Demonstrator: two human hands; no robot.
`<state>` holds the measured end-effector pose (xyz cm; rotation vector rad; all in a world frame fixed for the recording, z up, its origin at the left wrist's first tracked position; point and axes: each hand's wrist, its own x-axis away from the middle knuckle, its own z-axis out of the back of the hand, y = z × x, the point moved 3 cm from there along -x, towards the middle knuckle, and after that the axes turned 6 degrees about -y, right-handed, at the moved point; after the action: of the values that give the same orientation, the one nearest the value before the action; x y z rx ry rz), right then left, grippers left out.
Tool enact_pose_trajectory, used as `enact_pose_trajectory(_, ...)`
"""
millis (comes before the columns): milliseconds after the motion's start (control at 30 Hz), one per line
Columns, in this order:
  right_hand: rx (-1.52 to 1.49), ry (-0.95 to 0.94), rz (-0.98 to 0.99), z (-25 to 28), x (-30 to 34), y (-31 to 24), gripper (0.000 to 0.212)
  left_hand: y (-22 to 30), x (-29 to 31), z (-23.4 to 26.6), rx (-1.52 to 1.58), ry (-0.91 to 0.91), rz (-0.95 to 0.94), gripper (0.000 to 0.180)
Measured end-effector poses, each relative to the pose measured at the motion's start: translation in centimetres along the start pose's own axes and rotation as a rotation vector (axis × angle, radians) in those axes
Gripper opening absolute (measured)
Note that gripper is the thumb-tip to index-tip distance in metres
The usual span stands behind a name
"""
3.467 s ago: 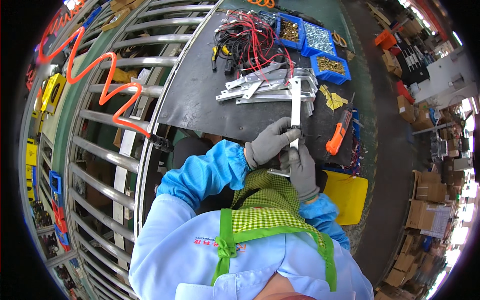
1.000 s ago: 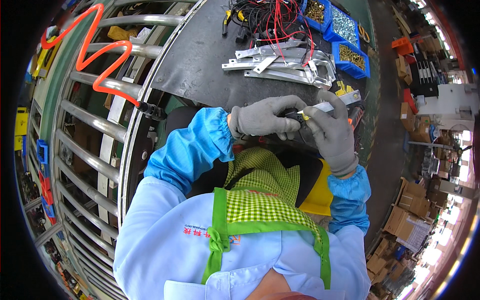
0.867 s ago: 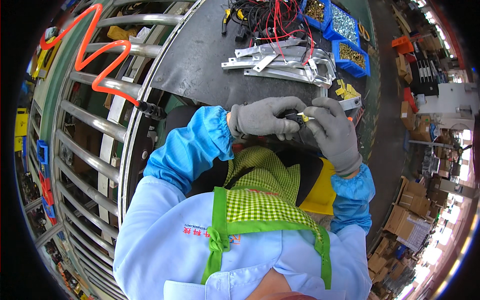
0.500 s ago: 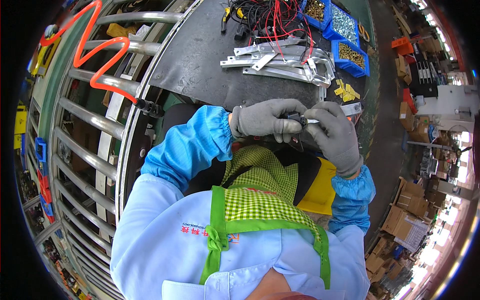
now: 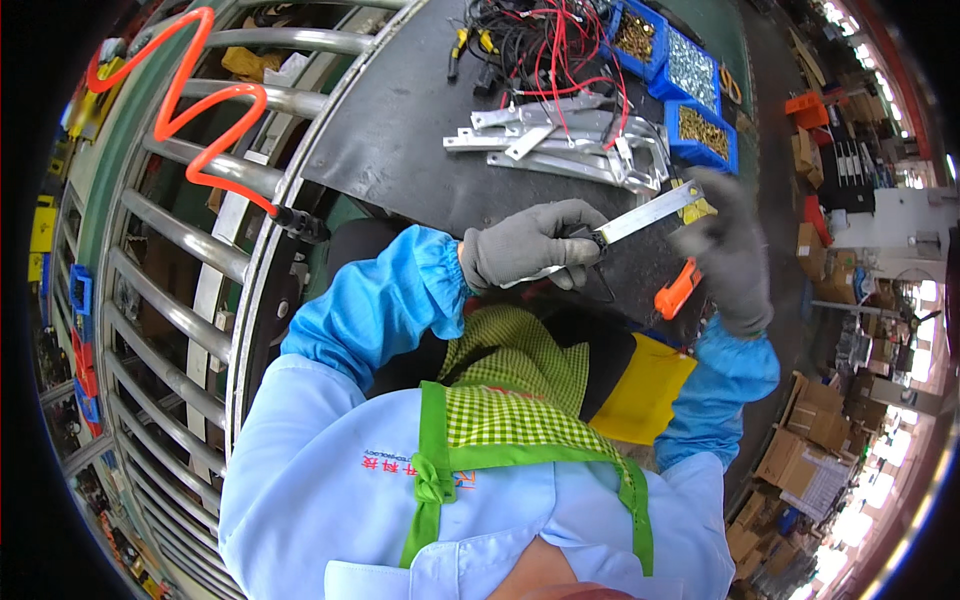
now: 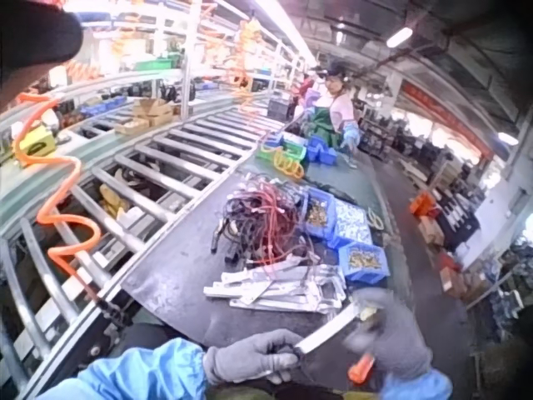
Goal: Assemble metal brackets and wiring components at a factory workbench using a power screwdriver.
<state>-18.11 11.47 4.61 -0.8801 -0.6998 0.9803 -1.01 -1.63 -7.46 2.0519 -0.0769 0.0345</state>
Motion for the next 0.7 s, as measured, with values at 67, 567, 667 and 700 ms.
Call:
enact_pose_trajectory(67,0.181,0.340,0.154,4.6,-3.5,2.4,0.047,0.6,-0.3,0.3,0.092,0.026,-0.032,0.042)
enact_pose_trajectory(567,1.161,0.218,-0.330,11.8,-22.5,17.4,0.026,-0.1,-0.9,1.2,0.067,0.031,0.015,0.041)
enact_pose_trajectory(667,1.213,0.266,-0.513,12.2,-23.2,18.2,0.025,0.5,-1.4,1.4,0.024,0.028,0.019,0.040)
enact_pose_trajectory(700,1.229,0.274,-0.510,11.4,-23.0,17.1,0.026,0.3,-1.3,1.6,0.024,0.029,0.011,0.039)
